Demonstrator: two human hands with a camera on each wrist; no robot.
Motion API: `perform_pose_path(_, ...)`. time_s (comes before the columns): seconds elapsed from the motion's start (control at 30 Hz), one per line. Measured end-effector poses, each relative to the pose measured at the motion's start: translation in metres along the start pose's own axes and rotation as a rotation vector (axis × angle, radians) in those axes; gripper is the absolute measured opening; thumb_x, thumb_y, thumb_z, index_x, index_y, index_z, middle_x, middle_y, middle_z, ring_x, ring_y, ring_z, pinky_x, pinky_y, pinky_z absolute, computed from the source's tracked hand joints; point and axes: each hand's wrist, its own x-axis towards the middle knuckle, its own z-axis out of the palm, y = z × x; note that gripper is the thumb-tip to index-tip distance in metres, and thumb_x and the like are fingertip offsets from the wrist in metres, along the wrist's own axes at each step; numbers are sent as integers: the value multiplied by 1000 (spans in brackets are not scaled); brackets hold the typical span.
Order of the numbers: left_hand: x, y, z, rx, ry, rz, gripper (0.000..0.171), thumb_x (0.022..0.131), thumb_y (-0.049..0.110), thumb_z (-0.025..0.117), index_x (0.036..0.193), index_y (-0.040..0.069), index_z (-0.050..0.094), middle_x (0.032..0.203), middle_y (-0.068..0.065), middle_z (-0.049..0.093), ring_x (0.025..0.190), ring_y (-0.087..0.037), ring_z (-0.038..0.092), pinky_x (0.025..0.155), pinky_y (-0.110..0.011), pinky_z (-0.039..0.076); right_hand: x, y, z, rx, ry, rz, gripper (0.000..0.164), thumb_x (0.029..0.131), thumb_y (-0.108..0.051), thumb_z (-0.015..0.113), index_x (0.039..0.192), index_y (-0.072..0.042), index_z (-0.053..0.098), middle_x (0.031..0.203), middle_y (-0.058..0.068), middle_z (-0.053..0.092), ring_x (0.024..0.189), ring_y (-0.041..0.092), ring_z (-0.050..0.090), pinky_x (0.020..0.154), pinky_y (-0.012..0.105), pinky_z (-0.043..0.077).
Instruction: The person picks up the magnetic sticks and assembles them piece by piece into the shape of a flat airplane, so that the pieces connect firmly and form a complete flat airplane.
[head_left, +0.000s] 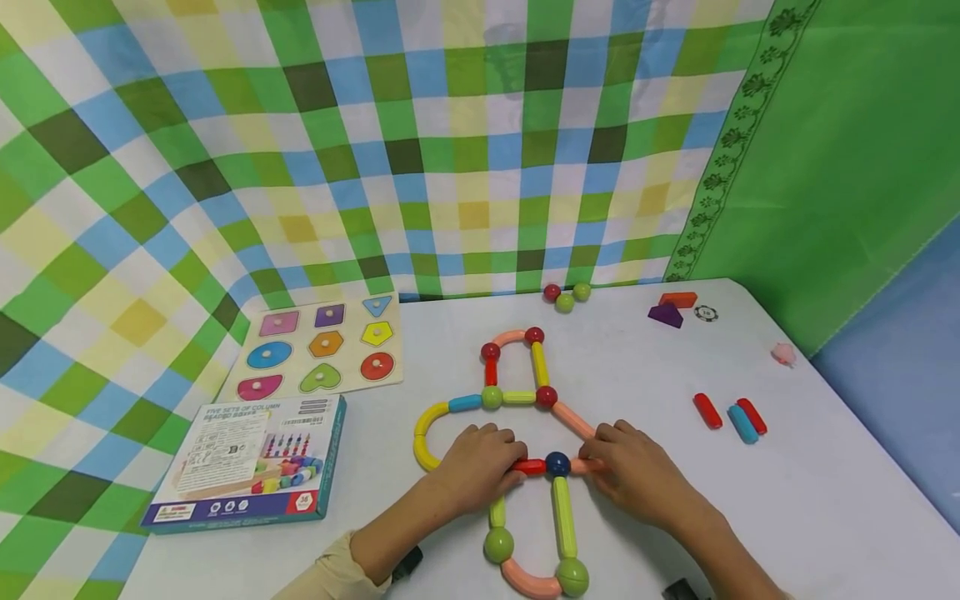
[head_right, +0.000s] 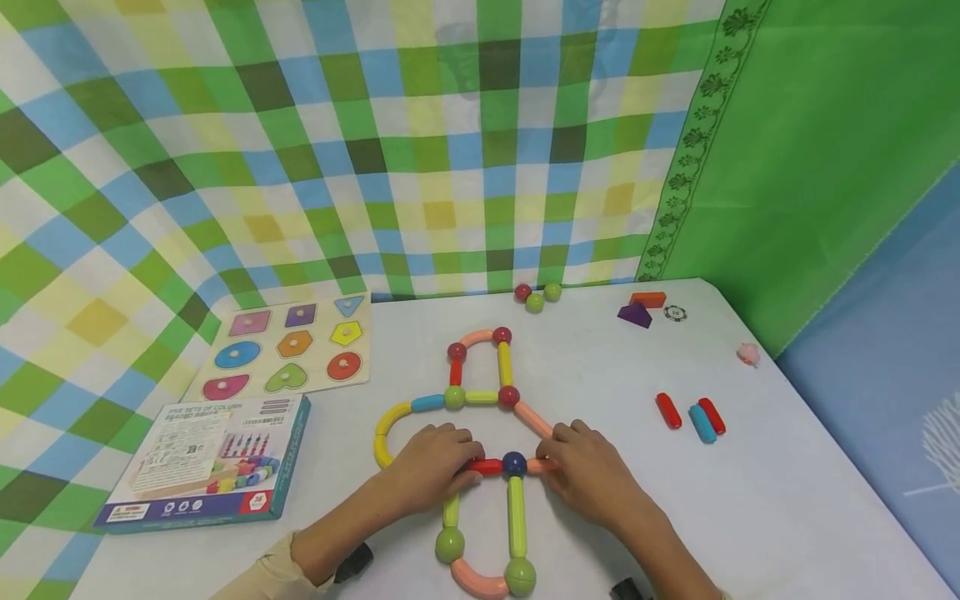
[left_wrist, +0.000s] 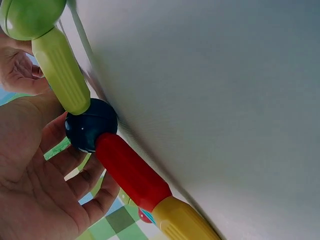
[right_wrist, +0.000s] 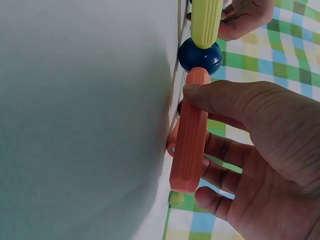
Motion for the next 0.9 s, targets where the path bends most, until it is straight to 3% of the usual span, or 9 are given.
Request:
perform_pose_path(0.2, 6, 3, 0, -20, -1, 37, 32, 86, 43, 68, 111, 23, 65, 89, 9, 57, 79, -9, 46, 72, -26, 41, 0, 2, -2, 33, -11, -28, 28, 73, -28, 82, 98, -28, 71, 88, -17, 56, 84, 8, 46, 78, 31, 47)
perform_pose_path(0.4, 16, 10, 0, 31, 2, 71, 33, 87, 42, 66, 114, 24, 64, 89, 9, 57, 78, -10, 46, 69, -24, 39, -1, 6, -7, 74, -13, -12, 28, 70, -27, 85, 93, -30, 69, 86, -19, 54, 82, 6, 46, 76, 31, 48)
perform_pose_path(0.9, 23, 17, 0, 66, -33, 49, 36, 85, 42, 69, 116, 25, 64, 96, 8, 61, 81, -9, 51, 74, -26, 44, 9, 16, -14, 54, 13, -94, 27, 69, -23, 85, 90, -29, 69, 89, -16, 57, 85, 7, 47, 74, 28, 49)
